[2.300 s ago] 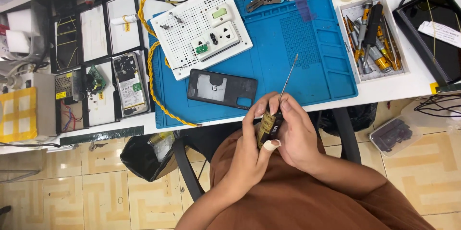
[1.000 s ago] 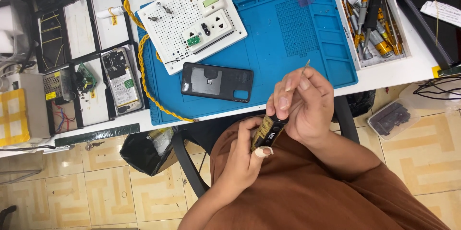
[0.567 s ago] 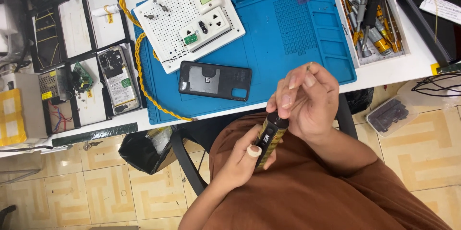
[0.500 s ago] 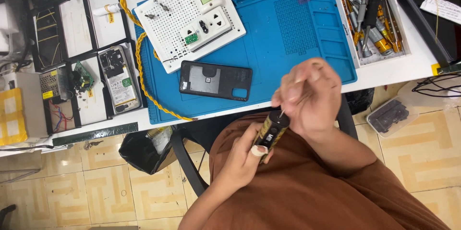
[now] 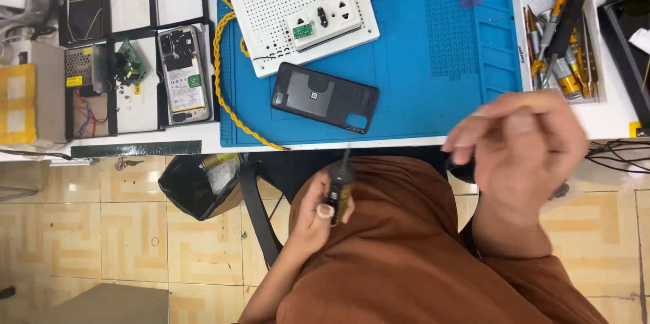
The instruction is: Repairing a smartphone by prying the back cover and manipulating internal components with a screwdriver
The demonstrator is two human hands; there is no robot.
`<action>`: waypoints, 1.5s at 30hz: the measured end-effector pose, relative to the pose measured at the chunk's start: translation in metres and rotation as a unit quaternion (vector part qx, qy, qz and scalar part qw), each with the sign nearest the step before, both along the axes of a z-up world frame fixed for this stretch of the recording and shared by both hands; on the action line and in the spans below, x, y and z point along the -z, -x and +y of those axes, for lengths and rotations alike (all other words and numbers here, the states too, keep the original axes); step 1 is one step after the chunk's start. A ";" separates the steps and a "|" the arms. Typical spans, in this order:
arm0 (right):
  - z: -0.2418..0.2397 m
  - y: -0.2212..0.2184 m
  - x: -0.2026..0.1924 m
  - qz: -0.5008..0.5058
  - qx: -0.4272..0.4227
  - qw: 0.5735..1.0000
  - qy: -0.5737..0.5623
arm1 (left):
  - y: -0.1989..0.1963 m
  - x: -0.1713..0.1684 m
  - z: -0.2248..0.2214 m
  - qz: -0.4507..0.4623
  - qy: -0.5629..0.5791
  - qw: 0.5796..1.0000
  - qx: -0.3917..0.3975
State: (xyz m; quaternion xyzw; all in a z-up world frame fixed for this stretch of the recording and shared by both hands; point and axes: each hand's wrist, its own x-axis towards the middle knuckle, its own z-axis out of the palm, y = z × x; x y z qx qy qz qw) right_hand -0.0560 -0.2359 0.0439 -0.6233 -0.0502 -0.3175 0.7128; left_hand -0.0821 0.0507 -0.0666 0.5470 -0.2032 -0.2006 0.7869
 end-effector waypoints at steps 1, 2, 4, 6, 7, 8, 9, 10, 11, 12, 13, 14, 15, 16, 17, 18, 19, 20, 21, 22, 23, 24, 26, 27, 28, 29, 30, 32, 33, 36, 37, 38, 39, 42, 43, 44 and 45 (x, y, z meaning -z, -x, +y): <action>0.010 -0.003 -0.008 -0.002 -0.002 1.000 0.002 | -0.002 -0.005 0.004 -0.002 0.002 1.000 -0.002; 0.021 -0.004 -0.016 0.053 -0.038 0.998 0.024 | -0.004 -0.010 0.009 -0.014 -0.029 0.999 -0.039; 0.036 -0.006 -0.024 0.108 -0.075 0.990 0.046 | -0.007 -0.020 0.017 -0.026 -0.059 0.995 -0.079; 0.045 -0.009 -0.025 0.116 -0.102 0.985 0.072 | -0.011 -0.029 0.021 -0.040 -0.052 0.993 -0.098; 0.048 -0.010 -0.028 0.115 -0.104 0.985 0.074 | -0.013 -0.026 0.023 -0.041 -0.051 0.993 -0.101; 0.051 -0.011 -0.030 0.120 -0.108 0.985 0.067 | -0.013 -0.024 0.025 -0.049 -0.045 0.993 -0.099; 0.054 -0.011 -0.032 0.125 -0.112 0.984 0.060 | -0.013 -0.021 0.026 -0.056 -0.040 0.993 -0.098; 0.051 -0.013 -0.027 0.128 -0.114 0.983 0.061 | -0.013 -0.020 0.027 -0.053 -0.038 0.993 -0.100; 0.049 -0.014 -0.022 0.120 -0.140 0.982 0.024 | -0.013 -0.018 0.028 -0.037 -0.033 0.994 -0.093; 0.046 -0.016 -0.018 0.111 -0.169 0.979 -0.011 | -0.013 -0.015 0.027 -0.024 -0.026 0.995 -0.088; 0.045 -0.018 -0.016 0.113 -0.172 0.979 -0.008 | -0.014 -0.016 0.027 -0.022 -0.024 0.995 -0.092; 0.043 -0.020 -0.015 0.105 -0.163 0.981 -0.020 | -0.014 -0.016 0.028 -0.020 -0.025 0.995 -0.096; 0.041 -0.021 -0.013 0.097 -0.154 0.983 -0.032 | -0.014 -0.017 0.028 -0.018 -0.026 0.994 -0.100; 0.039 -0.021 -0.016 0.101 -0.157 0.982 -0.032 | -0.014 -0.020 0.030 -0.014 -0.027 0.994 -0.103; 0.036 -0.021 -0.018 0.134 -0.098 0.985 0.045 | -0.015 -0.023 0.032 -0.020 -0.036 0.993 -0.114; 0.032 -0.022 -0.021 0.164 -0.039 0.978 0.123 | -0.016 -0.025 0.033 -0.026 -0.045 0.991 -0.124; 0.032 -0.028 -0.018 0.167 -0.042 0.977 0.124 | -0.018 -0.023 0.035 -0.023 -0.045 0.991 -0.127; 0.032 -0.033 -0.014 0.170 -0.048 0.951 0.253 | -0.018 -0.021 0.036 -0.026 -0.039 0.989 -0.138; 0.031 -0.038 -0.011 0.172 -0.055 0.908 0.378 | -0.017 -0.019 0.037 -0.029 -0.033 0.988 -0.149; 0.035 -0.044 -0.002 0.175 -0.056 0.908 0.376 | -0.018 -0.019 0.037 -0.027 -0.035 0.988 -0.148; 0.039 -0.050 0.007 0.169 -0.101 0.882 0.427 | -0.019 -0.019 0.035 -0.022 -0.031 0.988 -0.153; 0.042 -0.057 0.016 0.159 -0.145 0.852 0.477 | -0.021 -0.019 0.034 -0.020 -0.026 0.987 -0.158; 0.043 -0.064 0.026 0.156 -0.162 0.835 0.502 | -0.021 -0.022 0.031 -0.025 -0.027 0.988 -0.153; 0.044 -0.069 0.031 0.152 -0.178 0.817 0.527 | -0.021 -0.024 0.030 -0.030 -0.027 0.988 -0.147; 0.042 -0.072 0.030 0.151 -0.182 0.816 0.527 | -0.020 -0.022 0.030 -0.029 -0.028 0.988 -0.150; 0.040 -0.075 0.028 0.155 -0.195 0.810 0.530 | -0.019 -0.019 0.029 -0.020 -0.027 0.990 -0.135; 0.039 -0.078 0.027 0.161 -0.206 0.804 0.534 | -0.019 -0.017 0.029 -0.011 -0.025 0.993 -0.117; 0.038 -0.080 0.024 0.165 -0.220 0.796 0.539 | -0.020 -0.020 0.028 -0.017 -0.034 0.993 -0.116; 0.036 -0.080 0.023 0.170 -0.232 0.788 0.544 | -0.020 -0.021 0.027 -0.023 -0.043 0.993 -0.112; 0.032 -0.085 0.023 0.158 -0.254 0.785 0.542 | -0.021 -0.020 0.026 -0.018 -0.040 0.993 -0.113; 0.031 -0.087 0.022 0.159 -0.255 0.785 0.543 | -0.021 -0.018 0.025 -0.018 -0.039 0.993 -0.113; 0.031 -0.090 0.021 0.154 -0.265 0.779 0.548 | -0.020 -0.017 0.025 -0.016 -0.033 0.993 -0.109; 0.031 -0.092 0.020 0.149 -0.275 0.772 0.553 | -0.020 -0.017 0.026 -0.014 -0.028 0.994 -0.105; 0.029 -0.098 0.019 0.123 -0.301 0.750 0.575 | -0.020 -0.015 0.025 -0.017 -0.019 0.994 -0.109; 0.028 -0.095 0.017 0.118 -0.306 0.750 0.574 | -0.022 -0.016 0.023 -0.018 -0.022 0.993 -0.115; 0.029 -0.096 0.016 0.119 -0.300 0.740 0.589 | -0.022 -0.016 0.021 -0.025 0.003 0.994 -0.110; 0.033 -0.097 0.015 0.120 -0.294 0.731 0.604 | -0.021 -0.016 0.022 -0.033 0.026 0.994 -0.105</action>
